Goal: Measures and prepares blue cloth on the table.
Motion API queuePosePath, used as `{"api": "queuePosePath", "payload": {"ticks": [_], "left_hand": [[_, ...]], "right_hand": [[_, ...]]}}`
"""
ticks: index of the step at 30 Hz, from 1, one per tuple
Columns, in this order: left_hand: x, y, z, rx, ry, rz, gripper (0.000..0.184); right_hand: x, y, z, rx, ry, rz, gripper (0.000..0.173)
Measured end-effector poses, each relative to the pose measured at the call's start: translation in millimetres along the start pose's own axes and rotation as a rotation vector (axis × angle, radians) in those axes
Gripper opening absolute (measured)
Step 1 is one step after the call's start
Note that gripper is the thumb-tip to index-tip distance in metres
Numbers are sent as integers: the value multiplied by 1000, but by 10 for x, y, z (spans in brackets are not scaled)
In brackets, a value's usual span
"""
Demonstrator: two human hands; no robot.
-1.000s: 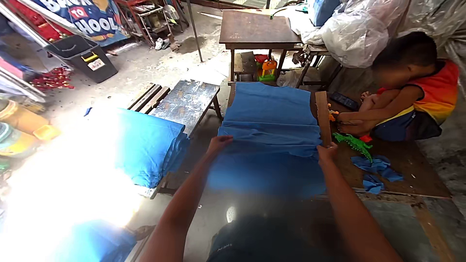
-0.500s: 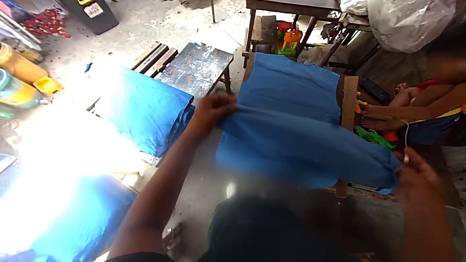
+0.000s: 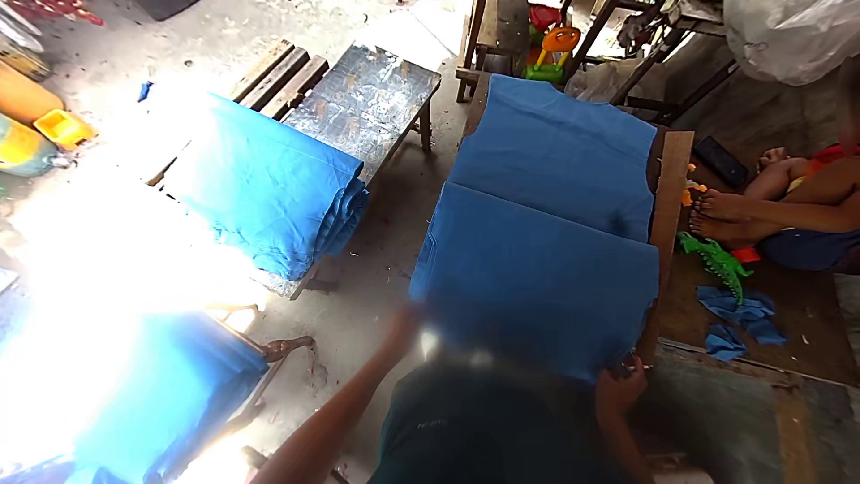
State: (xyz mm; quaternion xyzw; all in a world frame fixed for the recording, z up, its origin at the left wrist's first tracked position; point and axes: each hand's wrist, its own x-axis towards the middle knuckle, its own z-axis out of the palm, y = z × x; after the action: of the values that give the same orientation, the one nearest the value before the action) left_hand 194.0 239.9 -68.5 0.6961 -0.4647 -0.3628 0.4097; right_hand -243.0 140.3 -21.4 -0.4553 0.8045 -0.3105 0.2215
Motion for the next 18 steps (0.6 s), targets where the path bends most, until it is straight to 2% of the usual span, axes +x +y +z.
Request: {"api": "queuePosePath", "payload": {"ticks": [2, 4, 7, 9, 11, 13, 15, 17, 18], "left_hand": [[-93, 80, -67, 25, 46, 122, 15], [-105, 76, -80, 95, 70, 120, 16], [-40, -173, 9, 211, 45, 8, 20], [22, -340, 98, 281, 4, -55, 22], [72, -367, 79, 379, -93, -186, 29], [101, -328, 23, 400, -94, -254, 36], [104, -74, 26, 439, 23, -140, 32], [190, 256, 90, 509, 92, 106, 26], [273, 420, 144, 531, 75, 205, 25]], "right_hand": [[-69, -48, -17, -19, 32, 28, 80], [-96, -40, 12, -49, 40, 62, 80], [-88, -10, 94, -142, 25, 123, 80], [-59, 4, 85, -214, 32, 234, 77], [-8, 36, 48, -217, 65, 356, 74], [67, 51, 4, -183, 115, 370, 67], [215, 98, -57, -189, 145, 258, 58], [470, 101, -127, -232, 157, 109, 50], [628, 88, -151, -258, 158, 43, 48]]}}
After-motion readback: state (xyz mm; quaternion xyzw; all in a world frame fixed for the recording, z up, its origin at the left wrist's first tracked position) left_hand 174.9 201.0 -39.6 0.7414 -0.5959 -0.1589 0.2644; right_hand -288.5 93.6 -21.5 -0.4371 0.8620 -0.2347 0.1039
